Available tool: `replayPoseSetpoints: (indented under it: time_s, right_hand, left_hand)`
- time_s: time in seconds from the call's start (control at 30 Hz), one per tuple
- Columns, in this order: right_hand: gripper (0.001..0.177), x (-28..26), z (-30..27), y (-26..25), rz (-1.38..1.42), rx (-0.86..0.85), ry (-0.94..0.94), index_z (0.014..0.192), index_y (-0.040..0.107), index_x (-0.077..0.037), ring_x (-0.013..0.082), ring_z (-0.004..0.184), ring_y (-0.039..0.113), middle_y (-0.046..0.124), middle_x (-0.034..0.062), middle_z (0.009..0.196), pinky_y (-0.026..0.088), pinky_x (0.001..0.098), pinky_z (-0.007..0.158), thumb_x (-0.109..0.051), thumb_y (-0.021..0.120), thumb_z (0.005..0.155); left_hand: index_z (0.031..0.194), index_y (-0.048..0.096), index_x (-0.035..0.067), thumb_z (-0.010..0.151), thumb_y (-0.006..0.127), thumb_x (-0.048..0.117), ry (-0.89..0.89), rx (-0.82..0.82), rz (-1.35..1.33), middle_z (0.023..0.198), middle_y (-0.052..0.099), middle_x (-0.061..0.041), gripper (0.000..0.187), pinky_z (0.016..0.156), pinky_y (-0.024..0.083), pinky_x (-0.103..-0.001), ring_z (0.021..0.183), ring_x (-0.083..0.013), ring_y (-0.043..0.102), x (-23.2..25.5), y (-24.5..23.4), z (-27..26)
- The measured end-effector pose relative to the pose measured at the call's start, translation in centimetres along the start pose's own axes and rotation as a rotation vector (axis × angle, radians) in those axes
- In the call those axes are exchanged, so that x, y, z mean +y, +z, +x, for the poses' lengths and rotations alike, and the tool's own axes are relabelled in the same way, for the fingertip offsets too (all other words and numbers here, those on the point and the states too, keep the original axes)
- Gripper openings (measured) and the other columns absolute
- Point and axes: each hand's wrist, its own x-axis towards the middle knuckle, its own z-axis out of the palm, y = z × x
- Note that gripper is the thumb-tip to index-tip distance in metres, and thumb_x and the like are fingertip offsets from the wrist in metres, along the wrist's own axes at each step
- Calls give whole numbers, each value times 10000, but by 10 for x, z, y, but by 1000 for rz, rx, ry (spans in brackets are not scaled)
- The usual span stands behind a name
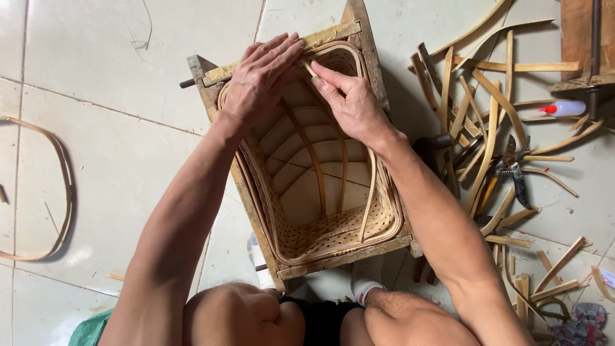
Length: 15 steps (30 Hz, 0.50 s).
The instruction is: The person is weaving a rectangular basket using thin wooden strips. They bend and insert the strips into a wooden mold, using pliers and a hammer to secure the frame and adjust the weave.
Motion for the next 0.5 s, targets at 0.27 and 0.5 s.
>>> replayPoseSetpoints:
  time_s: [0.27, 0.5]
  right_hand:
    - [410, -11, 2, 4, -53, -63, 184, 1410, 580, -17, 298, 1302, 623, 626, 191, 1403, 490, 384, 1109, -256, 547, 1079]
    - [389, -28, 0, 13, -392, -15, 250, 1406, 620, -119, 270, 1030, 710, 701, 141, 1234, 590, 363, 867, -292, 587, 1058]
  left_hand:
    - [1537, 552, 198, 1045, 641, 94, 88, -142, 132, 1557, 551, -3, 511, 1229, 379, -435, 1489, -242, 453, 0, -3, 4]
    - [1570, 510, 189, 1058, 578, 8, 92, -206, 116, 1598, 516, -29, 548, 1236, 353, -481, 1502, -271, 399, -7, 0, 2]
